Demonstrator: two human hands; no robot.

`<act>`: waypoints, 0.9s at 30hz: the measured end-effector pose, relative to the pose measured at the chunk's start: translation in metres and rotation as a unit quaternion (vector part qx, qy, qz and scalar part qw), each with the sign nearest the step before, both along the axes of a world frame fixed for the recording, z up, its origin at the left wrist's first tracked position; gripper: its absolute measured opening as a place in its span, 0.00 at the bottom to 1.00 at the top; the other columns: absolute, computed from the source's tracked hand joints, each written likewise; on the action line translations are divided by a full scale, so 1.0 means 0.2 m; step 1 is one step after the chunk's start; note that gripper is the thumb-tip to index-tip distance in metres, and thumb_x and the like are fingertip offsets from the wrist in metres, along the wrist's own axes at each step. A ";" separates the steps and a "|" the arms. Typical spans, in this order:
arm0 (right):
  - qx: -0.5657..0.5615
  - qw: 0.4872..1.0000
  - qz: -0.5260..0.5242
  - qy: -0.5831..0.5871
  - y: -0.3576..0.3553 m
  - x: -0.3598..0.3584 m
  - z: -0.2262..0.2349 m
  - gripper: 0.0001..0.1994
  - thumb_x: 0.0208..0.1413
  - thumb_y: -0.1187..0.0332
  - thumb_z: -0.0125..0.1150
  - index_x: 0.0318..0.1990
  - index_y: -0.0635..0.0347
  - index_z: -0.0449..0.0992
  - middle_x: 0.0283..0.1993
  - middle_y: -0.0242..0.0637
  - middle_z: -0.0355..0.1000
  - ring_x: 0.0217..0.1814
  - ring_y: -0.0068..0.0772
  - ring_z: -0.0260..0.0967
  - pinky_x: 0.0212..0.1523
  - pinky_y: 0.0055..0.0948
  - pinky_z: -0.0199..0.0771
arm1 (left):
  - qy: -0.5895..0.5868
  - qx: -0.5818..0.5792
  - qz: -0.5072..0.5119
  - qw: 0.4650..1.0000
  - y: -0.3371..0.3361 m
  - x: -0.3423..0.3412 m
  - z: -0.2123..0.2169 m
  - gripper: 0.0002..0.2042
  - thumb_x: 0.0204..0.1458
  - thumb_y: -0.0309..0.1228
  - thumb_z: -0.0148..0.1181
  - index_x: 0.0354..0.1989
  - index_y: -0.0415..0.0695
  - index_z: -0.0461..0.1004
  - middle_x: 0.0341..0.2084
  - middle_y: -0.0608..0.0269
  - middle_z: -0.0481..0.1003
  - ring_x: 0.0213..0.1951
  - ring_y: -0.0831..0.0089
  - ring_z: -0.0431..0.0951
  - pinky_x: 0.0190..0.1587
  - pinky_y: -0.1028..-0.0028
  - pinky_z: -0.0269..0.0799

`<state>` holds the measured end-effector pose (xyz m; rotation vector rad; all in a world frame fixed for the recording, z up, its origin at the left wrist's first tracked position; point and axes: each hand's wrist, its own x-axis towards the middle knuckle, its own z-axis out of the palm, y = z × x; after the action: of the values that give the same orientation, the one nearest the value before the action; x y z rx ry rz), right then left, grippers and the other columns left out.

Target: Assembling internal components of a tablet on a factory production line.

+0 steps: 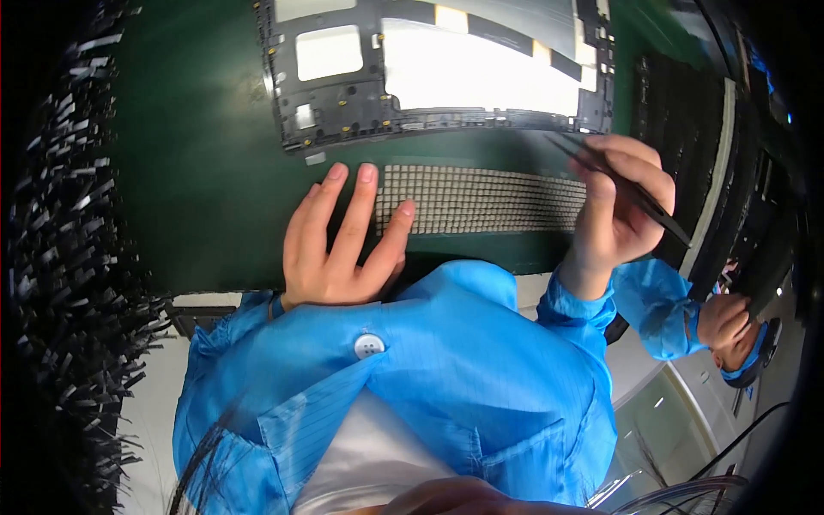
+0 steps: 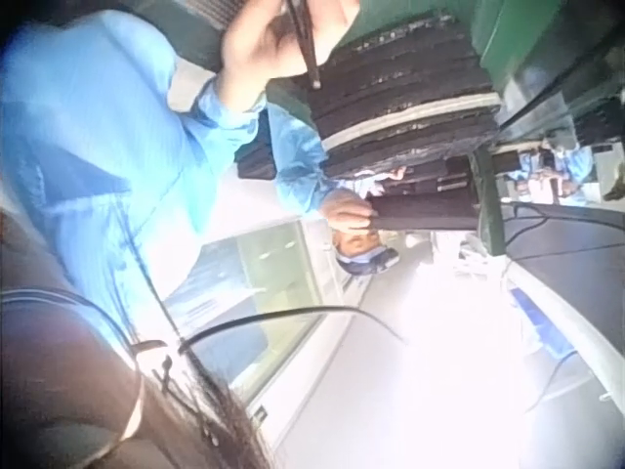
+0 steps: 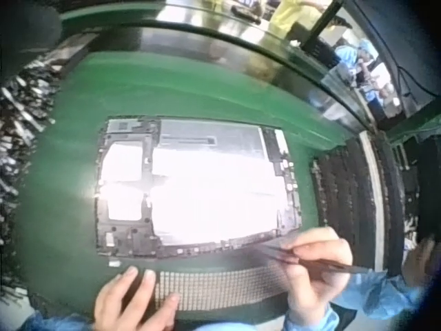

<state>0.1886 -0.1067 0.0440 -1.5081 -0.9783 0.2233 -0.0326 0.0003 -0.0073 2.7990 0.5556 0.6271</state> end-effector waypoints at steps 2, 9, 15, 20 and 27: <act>-0.066 0.997 0.044 0.024 0.01 -0.10 0.01 0.10 0.50 0.81 0.62 0.39 0.68 0.70 0.38 0.48 0.71 0.39 0.38 0.72 0.40 0.29 0.73 | -0.013 -0.001 -0.005 1.000 0.00 0.01 0.00 0.14 0.49 0.34 0.53 0.44 0.55 0.78 0.51 0.51 0.72 0.51 0.51 0.72 0.46 0.59 0.75; -0.120 0.979 0.139 0.085 0.11 -0.31 -0.14 0.11 0.46 0.78 0.67 0.38 0.67 0.74 0.37 0.45 0.75 0.36 0.35 0.74 0.35 0.26 0.75 | -0.026 0.013 0.007 1.000 0.00 0.00 -0.02 0.12 0.50 0.33 0.51 0.40 0.55 0.79 0.50 0.54 0.73 0.51 0.53 0.73 0.46 0.61 0.75; -0.131 0.976 0.108 0.136 0.12 -0.34 -0.16 0.11 0.46 0.78 0.67 0.38 0.66 0.75 0.36 0.41 0.75 0.36 0.32 0.75 0.36 0.24 0.76 | -0.024 0.014 0.013 1.000 0.00 -0.01 -0.02 0.12 0.50 0.33 0.50 0.39 0.55 0.79 0.50 0.55 0.74 0.50 0.54 0.74 0.46 0.62 0.76; -0.140 0.981 0.130 0.033 0.14 -0.33 -0.15 0.10 0.44 0.80 0.68 0.36 0.66 0.75 0.35 0.43 0.75 0.34 0.37 0.75 0.33 0.27 0.76 | -0.030 0.014 0.020 0.999 0.00 -0.01 -0.02 0.11 0.51 0.33 0.50 0.38 0.54 0.79 0.49 0.55 0.74 0.50 0.55 0.74 0.45 0.62 0.75; -0.070 0.983 0.167 -0.039 0.10 -0.26 -0.06 0.11 0.41 0.81 0.69 0.35 0.69 0.76 0.35 0.47 0.75 0.37 0.40 0.75 0.37 0.30 0.76 | -0.014 -0.014 0.006 1.000 0.00 0.01 0.01 0.07 0.48 0.34 0.57 0.33 0.53 0.80 0.50 0.53 0.73 0.50 0.51 0.73 0.46 0.60 0.73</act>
<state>0.1357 -0.0862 0.0327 -1.4812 -1.3011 0.4845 -0.0315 0.0005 -0.0055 2.7578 0.5730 0.6558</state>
